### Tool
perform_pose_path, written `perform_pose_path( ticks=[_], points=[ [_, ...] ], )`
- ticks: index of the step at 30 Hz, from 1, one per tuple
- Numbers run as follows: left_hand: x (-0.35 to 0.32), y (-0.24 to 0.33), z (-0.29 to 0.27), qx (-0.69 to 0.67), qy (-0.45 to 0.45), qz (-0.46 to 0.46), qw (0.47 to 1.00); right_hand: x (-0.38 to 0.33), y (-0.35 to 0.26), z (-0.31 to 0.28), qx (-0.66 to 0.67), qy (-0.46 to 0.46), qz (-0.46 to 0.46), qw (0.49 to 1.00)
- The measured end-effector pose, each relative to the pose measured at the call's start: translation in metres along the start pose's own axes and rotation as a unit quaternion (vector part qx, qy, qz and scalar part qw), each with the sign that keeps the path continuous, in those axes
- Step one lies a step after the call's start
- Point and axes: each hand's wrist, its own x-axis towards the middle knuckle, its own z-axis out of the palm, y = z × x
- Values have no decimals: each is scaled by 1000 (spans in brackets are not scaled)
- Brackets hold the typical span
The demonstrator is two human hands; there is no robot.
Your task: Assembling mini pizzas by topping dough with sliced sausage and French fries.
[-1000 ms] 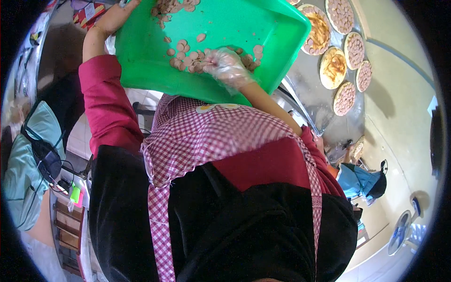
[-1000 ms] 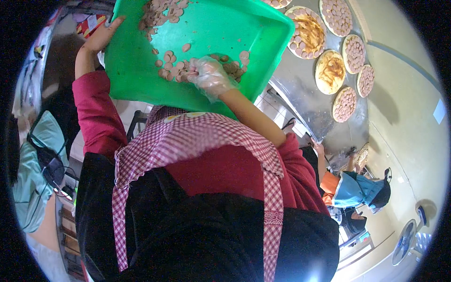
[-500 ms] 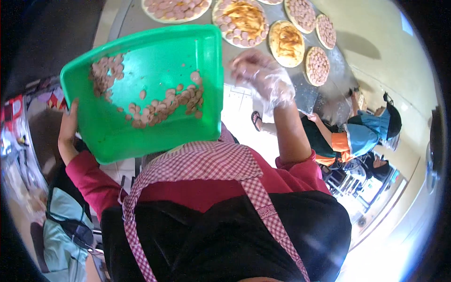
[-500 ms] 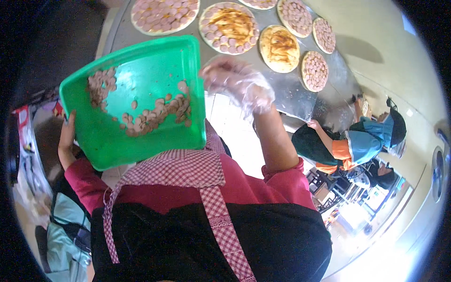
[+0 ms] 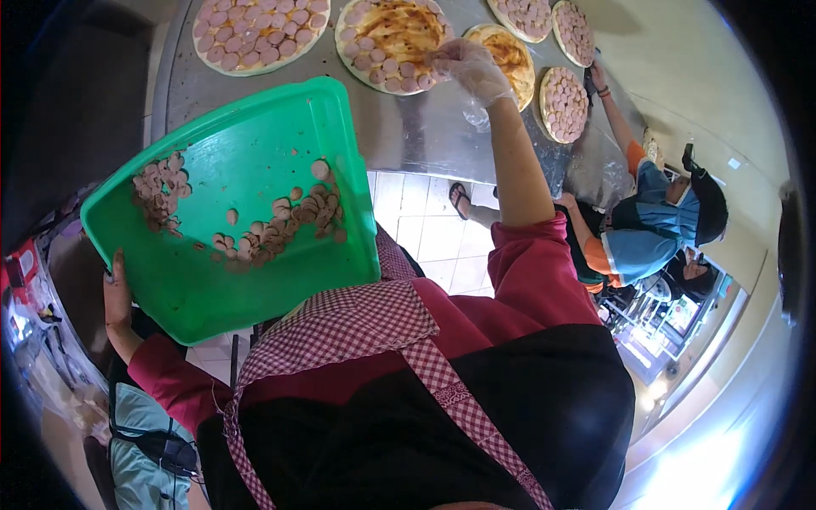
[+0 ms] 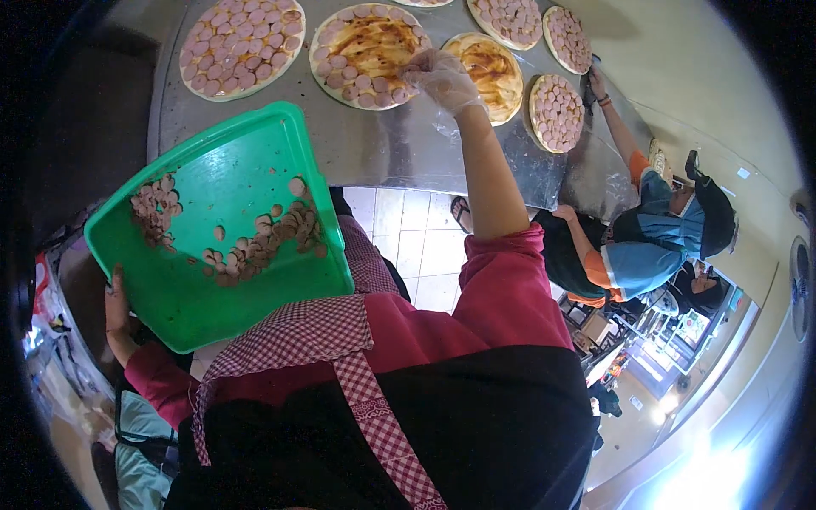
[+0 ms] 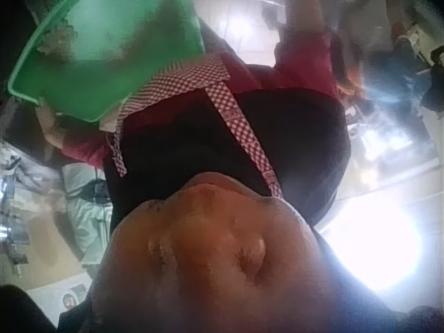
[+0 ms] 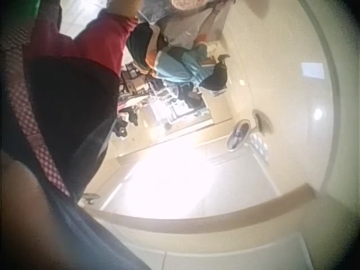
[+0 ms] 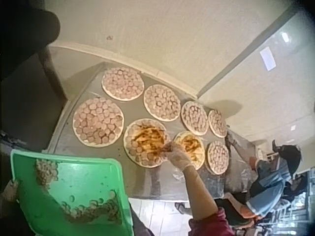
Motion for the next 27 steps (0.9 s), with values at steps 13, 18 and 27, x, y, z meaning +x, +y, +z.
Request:
perform_pose_path(
  ticks=[13,18,27],
  points=[
    [6,-12,-11,32,-6,-28,999,6,17,7,-187,17,-174,967],
    [8,-14,-13,34,-2,-30,999,4,28,8,-121,29,-140,982],
    [-1,-5,-5,39,18,-26,999,-2,24,1,-180,137,-155,962]
  ],
)
